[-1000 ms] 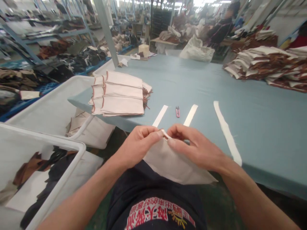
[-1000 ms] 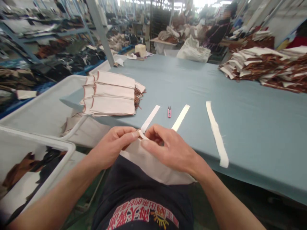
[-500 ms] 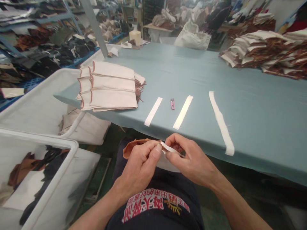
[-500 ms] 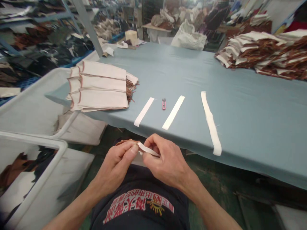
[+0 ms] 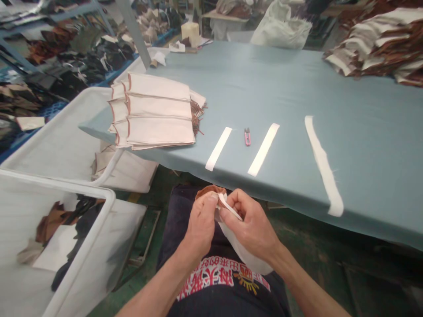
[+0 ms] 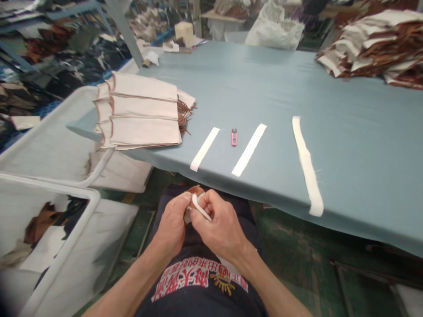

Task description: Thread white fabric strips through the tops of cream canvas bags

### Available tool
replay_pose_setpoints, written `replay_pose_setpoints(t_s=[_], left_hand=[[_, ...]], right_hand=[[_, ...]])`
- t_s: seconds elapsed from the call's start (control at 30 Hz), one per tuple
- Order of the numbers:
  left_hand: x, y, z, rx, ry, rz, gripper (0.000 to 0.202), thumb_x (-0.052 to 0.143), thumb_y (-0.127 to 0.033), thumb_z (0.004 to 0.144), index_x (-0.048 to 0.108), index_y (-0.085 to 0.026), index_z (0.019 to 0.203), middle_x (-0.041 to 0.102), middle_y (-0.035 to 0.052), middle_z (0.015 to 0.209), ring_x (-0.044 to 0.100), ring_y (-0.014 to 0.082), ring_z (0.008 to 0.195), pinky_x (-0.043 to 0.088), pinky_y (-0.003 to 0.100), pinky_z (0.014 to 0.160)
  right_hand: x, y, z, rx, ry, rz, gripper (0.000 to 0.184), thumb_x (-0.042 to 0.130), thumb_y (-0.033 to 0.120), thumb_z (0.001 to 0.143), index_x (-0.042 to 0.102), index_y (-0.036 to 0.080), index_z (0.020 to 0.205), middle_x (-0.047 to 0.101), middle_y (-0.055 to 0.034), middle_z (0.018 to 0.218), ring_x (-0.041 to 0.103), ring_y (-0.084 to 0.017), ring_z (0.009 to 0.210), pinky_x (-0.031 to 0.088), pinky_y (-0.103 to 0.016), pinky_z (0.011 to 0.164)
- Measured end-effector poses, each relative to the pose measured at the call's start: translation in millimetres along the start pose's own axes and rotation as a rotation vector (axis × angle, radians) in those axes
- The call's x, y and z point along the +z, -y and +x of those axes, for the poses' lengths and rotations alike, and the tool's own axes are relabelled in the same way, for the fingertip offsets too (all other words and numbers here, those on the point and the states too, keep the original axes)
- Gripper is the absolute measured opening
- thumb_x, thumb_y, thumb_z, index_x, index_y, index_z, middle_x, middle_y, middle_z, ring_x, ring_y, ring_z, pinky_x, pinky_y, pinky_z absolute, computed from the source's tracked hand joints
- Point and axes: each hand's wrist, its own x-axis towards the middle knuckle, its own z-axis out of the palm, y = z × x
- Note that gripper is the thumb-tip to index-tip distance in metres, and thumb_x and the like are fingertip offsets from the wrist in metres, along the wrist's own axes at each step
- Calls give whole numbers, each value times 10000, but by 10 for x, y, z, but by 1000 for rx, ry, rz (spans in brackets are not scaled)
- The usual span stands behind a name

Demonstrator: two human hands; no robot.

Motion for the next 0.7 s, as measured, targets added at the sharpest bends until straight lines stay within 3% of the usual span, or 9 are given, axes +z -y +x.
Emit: replay_pose_setpoints(t_s=[0.13,0.27,0.47,0.6,0.7], left_hand=[[-97,-104,-93,149,72,174,372,418,-365,1036,471,-196,709,456,-25,689,413,133,644,344,270,626],[-123,-77,-145,299,40,318,353,420,-298,1034,445,-197,696,469,-25,674,426,132,639,325,282,639],[-101,117,-139,62,-33,39,363,395,-363,1019,481,-191,711,457,-25,681,406,131,632,343,260,594],[-210,88,-134,26,88,15,370,468,-422,996,526,-178,724,483,-28,680,422,124,626,369,252,595],[-313,37,-129,31,159,139,274,571,-356,942,532,-178,737,500,-35,696,436,122,645,361,246,604]], right_hand=[[-43,-42,-3,-20,20,139,242,553,410,873,434,239,751,439,62,620,396,-120,549,306,-258,514],[-34,-64,3,25,8,49,317,557,467,905,433,235,729,427,60,629,398,-122,574,311,-260,535],[81,-78,-65,40,16,-43,227,503,392,909,461,236,750,487,54,632,447,-128,561,318,-265,540],[91,-113,-103,46,6,-30,234,497,408,931,482,238,770,478,56,630,432,-130,555,310,-260,522],[115,-131,-101,19,24,-61,253,519,418,936,492,236,763,490,53,628,451,-132,560,325,-258,526]])
